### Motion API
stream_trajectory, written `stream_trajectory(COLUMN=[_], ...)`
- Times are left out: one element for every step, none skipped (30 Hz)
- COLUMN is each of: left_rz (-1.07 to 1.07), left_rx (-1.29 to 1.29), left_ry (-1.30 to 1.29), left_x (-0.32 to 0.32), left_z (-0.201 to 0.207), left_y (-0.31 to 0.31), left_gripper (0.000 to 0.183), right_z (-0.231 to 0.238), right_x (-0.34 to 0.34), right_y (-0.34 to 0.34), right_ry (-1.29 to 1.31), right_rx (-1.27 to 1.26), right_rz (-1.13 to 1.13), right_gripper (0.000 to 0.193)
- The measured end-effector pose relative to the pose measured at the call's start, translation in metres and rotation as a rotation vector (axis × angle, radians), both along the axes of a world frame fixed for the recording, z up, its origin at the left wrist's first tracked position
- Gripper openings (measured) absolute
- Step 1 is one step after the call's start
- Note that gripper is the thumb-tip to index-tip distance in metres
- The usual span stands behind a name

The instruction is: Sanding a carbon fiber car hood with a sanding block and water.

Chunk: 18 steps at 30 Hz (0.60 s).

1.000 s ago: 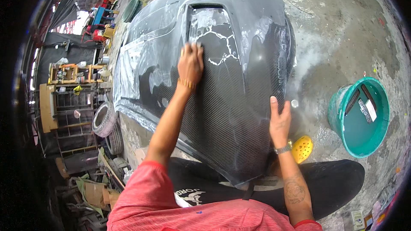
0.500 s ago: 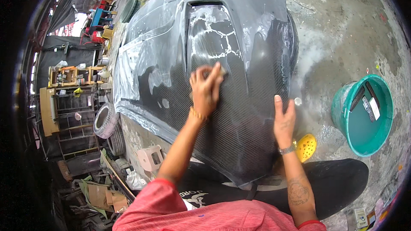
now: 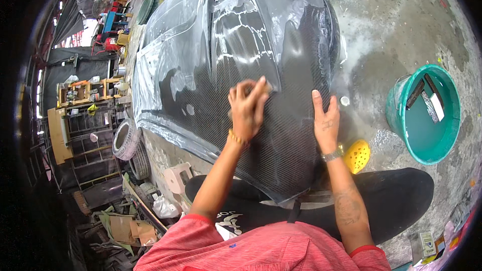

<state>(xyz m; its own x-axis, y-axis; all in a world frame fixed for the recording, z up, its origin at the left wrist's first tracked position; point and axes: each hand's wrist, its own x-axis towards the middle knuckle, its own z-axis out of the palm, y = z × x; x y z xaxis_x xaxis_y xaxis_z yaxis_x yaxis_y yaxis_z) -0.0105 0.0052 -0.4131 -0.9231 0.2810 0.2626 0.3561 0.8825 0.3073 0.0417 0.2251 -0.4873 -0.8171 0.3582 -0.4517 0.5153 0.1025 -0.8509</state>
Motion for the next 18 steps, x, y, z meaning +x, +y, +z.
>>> stream_trajectory(left_rz=[0.003, -0.034, -0.091, -0.071, -0.076, 0.041, 0.136, 0.199, 0.258, 0.233, 0.184, 0.094, 0.036, 0.041, -0.011, -0.032, -0.048, -0.042], left_rx=[-0.008, -0.070, -0.057, -0.184, -0.120, -0.156, -0.172, -0.216, -0.250, -0.213, -0.218, -0.108, -0.030, -0.012, 0.021, 0.036, 0.045, 0.036], left_ry=[-0.039, -0.029, 0.033, 0.115, 0.141, 0.169, 0.148, 0.142, 0.134, 0.193, 0.203, 0.162, 0.092, 0.026, 0.055, 0.045, 0.040, 0.038], left_x=[0.009, -0.001, -0.031, -0.070, -0.124, -0.183, -0.235, -0.261, -0.271, -0.257, -0.231, -0.195, -0.142, -0.089, -0.042, 0.006, 0.034, 0.037], left_z=[0.004, 0.009, 0.010, 0.006, 0.002, 0.006, 0.019, 0.023, 0.022, 0.005, -0.013, -0.029, -0.027, -0.015, -0.006, -0.004, -0.001, 0.002], left_y=[-0.001, -0.007, -0.010, -0.018, -0.030, -0.042, -0.049, -0.058, -0.066, -0.060, -0.050, -0.034, -0.006, -0.002, -0.004, -0.001, -0.003, -0.010], left_gripper=[0.047, 0.047, 0.048, 0.053, 0.047, 0.038, 0.035, 0.035, 0.034, 0.033, 0.032, 0.031, 0.032, 0.033, 0.045, 0.048, 0.050, 0.050], right_z=[0.002, 0.005, 0.007, 0.011, 0.016, 0.020, 0.021, 0.019, 0.016, 0.009, -0.002, -0.023, -0.025, -0.008, 0.006, -0.003, -0.008, -0.010], right_x=[0.000, 0.002, -0.001, -0.003, -0.004, -0.008, -0.013, -0.016, -0.018, -0.018, -0.018, -0.015, -0.012, -0.015, -0.015, -0.010, -0.010, -0.008], right_y=[-0.002, -0.004, -0.003, -0.006, -0.007, -0.014, -0.021, -0.029, -0.032, -0.027, -0.023, -0.020, -0.005, -0.002, -0.002, -0.007, -0.013, -0.019], right_ry=[0.002, 0.028, 0.028, 0.027, 0.028, 0.037, 0.117, 0.200, 0.214, 0.180, 0.142, 0.204, 0.171, 0.089, 0.015, 0.067, 0.067, 0.099], right_rx=[0.006, 0.014, 0.014, 0.021, 0.029, 0.018, 0.018, 0.013, 0.006, 0.017, 0.033, 0.141, 0.168, 0.074, -0.018, 0.018, 0.010, 0.015], right_rz=[0.002, 0.000, -0.004, 0.013, 0.028, 0.035, 0.006, -0.018, -0.012, -0.006, -0.007, -0.085, -0.096, -0.020, 0.055, -0.011, -0.008, -0.019], right_gripper=[0.094, 0.089, 0.089, 0.087, 0.084, 0.084, 0.074, 0.066, 0.066, 0.068, 0.069, 0.070, 0.070, 0.079, 0.089, 0.092, 0.092, 0.091])
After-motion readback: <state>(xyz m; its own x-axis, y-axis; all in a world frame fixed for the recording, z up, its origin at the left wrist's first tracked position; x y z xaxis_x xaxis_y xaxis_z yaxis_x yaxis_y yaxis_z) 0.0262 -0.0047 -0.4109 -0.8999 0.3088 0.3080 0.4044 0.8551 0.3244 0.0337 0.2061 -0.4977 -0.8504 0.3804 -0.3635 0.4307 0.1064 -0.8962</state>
